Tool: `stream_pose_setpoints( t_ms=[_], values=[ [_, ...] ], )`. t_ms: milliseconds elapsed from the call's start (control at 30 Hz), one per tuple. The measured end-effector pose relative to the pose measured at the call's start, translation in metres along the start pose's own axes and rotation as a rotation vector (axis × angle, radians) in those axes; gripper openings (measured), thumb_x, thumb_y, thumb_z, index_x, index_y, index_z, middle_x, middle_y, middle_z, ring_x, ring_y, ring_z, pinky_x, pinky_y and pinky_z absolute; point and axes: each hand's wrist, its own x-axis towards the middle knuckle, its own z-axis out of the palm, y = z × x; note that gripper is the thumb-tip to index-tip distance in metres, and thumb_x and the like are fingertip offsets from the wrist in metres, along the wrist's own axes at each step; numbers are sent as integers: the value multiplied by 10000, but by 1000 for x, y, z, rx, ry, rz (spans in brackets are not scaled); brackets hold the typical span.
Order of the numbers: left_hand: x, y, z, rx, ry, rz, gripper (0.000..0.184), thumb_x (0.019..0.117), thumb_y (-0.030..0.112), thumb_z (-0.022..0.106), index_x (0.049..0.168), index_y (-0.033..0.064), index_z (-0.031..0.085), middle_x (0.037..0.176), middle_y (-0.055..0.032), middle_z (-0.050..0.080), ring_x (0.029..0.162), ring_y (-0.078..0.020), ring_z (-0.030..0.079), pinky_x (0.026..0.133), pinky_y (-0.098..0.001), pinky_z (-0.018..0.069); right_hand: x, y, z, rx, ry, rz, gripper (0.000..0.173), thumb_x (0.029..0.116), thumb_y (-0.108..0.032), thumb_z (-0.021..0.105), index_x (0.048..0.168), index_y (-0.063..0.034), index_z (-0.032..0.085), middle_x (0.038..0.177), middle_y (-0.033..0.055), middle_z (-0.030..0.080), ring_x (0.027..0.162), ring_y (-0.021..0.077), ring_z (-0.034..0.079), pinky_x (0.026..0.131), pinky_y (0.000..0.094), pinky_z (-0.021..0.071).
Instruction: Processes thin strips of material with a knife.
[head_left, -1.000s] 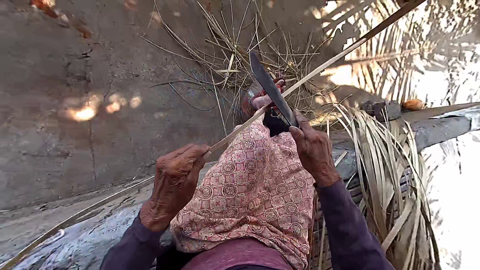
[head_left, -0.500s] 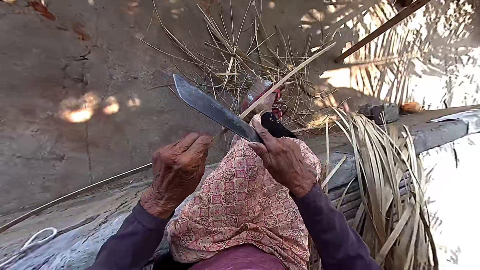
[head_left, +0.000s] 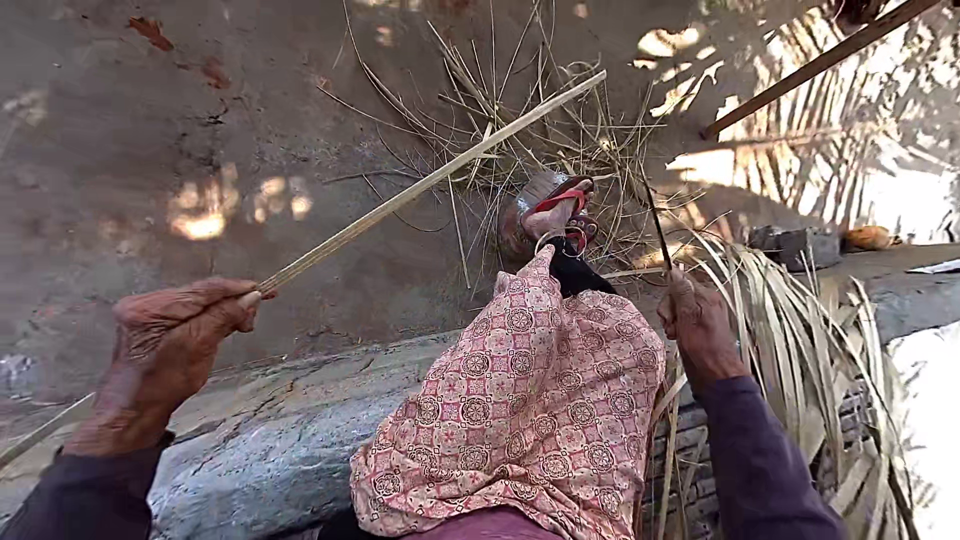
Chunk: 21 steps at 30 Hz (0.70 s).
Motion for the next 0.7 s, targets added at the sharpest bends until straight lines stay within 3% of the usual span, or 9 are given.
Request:
stream_pose_setpoints(
  t_ms=[33,67,133,300,400,467,533,600,700],
  values=[
    [5,8,16,16,-7,57,190,970,116,551,1011,10,702,746,99,609,620,66,521,607,-108,451,-14,-16,11,190,-44,3,466,1113,-362,322,1097,4,611,541,-72,427,436,27,436,460,208,426],
    [9,18,34,4,-18,94,190,969,126,550,1002,26,708,726,129,590,602,98,498,581,-86,425,-27,-29,22,330,-109,-22,490,1106,-360,307,1247,20,582,541,-95,447,440,2,444,463,177,430],
    [14,37,66,-18,-57,122,177,969,113,570,1004,21,717,717,109,606,583,87,496,564,-95,423,-51,-51,41,447,-236,-108,602,1089,-432,335,1431,40,488,580,-101,484,474,-10,459,487,160,439],
    [-2,82,122,-227,-217,64,178,965,46,554,972,80,728,668,137,592,531,82,468,501,-84,387,-83,-79,70,478,-354,-256,674,1057,-544,391,1360,32,567,601,-107,508,496,-30,452,495,145,420],
    [-14,106,144,-273,-306,102,190,998,73,539,982,75,729,669,119,589,540,62,479,508,-97,397,-89,-86,77,522,-352,-305,765,1041,-598,391,1461,33,492,589,-95,494,483,-19,442,480,145,416],
    [-14,117,154,-285,-348,153,216,1024,85,511,991,63,723,669,106,586,531,55,477,499,-97,397,-89,-88,74,551,-319,-316,728,1036,-611,396,1397,5,539,581,-107,482,473,-28,439,473,135,411],
    [-10,125,159,-298,-382,191,218,1038,86,505,1007,53,719,704,91,625,545,49,527,513,-98,453,-89,-90,68,546,-270,-336,639,1053,-587,375,1294,-34,587,572,-113,466,457,-35,428,454,125,398],
    [-7,135,166,-305,-368,203,212,1048,87,507,1036,37,713,720,75,641,544,41,541,517,-104,467,-90,-88,65,441,-190,-418,668,1076,-552,323,1374,-4,564,567,-80,453,450,-6,408,437,153,381],
    [-5,152,175,-383,-343,151,212,1061,93,499,1038,43,704,656,74,580,495,33,480,462,-102,403,-94,-91,67,133,5,-619,757,1082,-552,261,1443,62,516,595,-10,507,472,75,449,449,247,418]
  ],
)
